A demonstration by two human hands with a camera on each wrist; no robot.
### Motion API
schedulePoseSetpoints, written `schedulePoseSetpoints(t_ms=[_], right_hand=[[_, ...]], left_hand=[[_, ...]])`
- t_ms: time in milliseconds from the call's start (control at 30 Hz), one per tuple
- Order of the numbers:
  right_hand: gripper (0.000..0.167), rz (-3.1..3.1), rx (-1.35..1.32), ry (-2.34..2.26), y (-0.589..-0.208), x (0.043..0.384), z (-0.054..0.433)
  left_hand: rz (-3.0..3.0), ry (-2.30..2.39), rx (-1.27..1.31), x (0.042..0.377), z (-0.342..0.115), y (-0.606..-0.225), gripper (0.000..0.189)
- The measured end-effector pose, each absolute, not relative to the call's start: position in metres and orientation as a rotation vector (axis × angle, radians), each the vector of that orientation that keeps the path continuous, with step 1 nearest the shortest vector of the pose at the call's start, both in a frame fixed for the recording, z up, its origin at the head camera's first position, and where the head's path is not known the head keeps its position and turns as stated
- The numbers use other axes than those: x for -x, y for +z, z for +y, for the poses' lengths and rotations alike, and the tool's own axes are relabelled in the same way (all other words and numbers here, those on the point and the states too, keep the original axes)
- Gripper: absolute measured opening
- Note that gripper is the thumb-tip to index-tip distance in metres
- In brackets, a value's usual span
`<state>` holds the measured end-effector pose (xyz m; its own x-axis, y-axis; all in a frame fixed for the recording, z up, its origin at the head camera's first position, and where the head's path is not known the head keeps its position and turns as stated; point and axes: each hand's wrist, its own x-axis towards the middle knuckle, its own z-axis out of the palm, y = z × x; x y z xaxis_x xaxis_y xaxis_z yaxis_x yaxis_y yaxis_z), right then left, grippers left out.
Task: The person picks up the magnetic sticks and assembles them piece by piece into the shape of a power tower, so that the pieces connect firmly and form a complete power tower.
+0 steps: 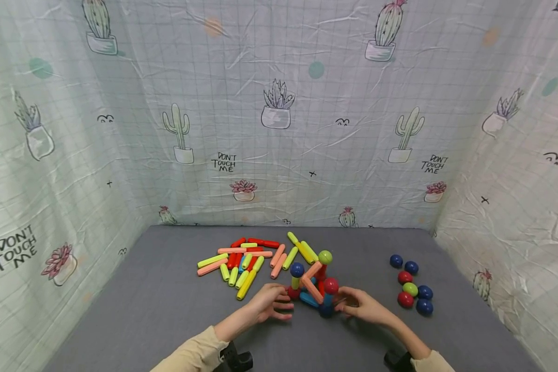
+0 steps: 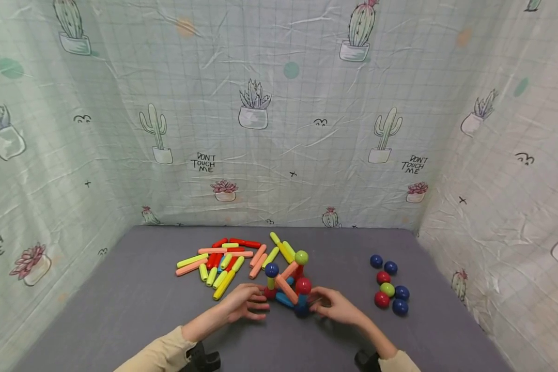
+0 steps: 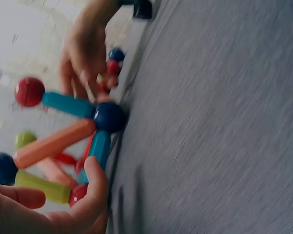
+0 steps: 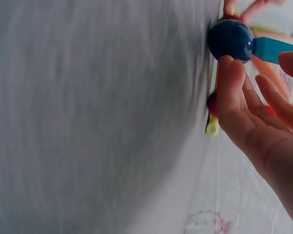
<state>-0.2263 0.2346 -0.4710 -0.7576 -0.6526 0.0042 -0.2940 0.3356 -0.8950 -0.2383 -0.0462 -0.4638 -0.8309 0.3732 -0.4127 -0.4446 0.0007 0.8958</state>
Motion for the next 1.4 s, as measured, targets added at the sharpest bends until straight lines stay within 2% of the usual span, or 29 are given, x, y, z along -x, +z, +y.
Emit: schedulePoseSetpoints(t_ms=[233, 467, 600, 733, 867, 967, 1033, 1267, 1400], right_hand=[[0.038, 2.085, 0.807, -1.433, -0.471, 0.217, 0.213], [0.038, 2.036, 0.834, -1.453, -0.471, 0.209, 0.194], [0.036, 2.097, 0.892, -1.438, -0.465, 0.207, 0.193], [0.033, 2.275, 0.976, -1.441, -0.444, 0.205, 0.201], [0.025, 2.499, 1.048, -1.557, -0.418, 0.204, 0.211], [0.018, 2.776, 1.137, -1.580, -0.405, 0.207, 0.217], [0.021, 2.983, 1.165, -1.517, -0.401, 0.211, 0.218], [0.031, 3.256, 1.163, -1.288, -0.407, 0.228, 0.214], [0.034, 3.227, 1.192, -1.204, -0.415, 0.231, 0.212]], left_hand=[[1.634, 1.964, 0.105, 0.266, -0.047, -0.467, 0.043], [1.639, 1.935, 0.088, 0.285, -0.042, -0.467, 0.043], [1.818, 1.876, -0.010, 0.291, -0.047, -0.466, 0.040], [2.260, 1.758, -0.270, 0.294, -0.054, -0.463, 0.031], [2.803, 1.437, -0.644, 0.298, -0.058, -0.463, 0.016], [3.042, 1.124, -0.788, 0.301, -0.056, -0.467, 0.009], [3.140, 0.905, -0.792, 0.301, -0.053, -0.470, 0.007], [3.388, 0.157, -0.704, 0.304, -0.046, -0.482, 0.032], [3.466, -0.069, -0.743, 0.304, -0.045, -0.487, 0.028]])
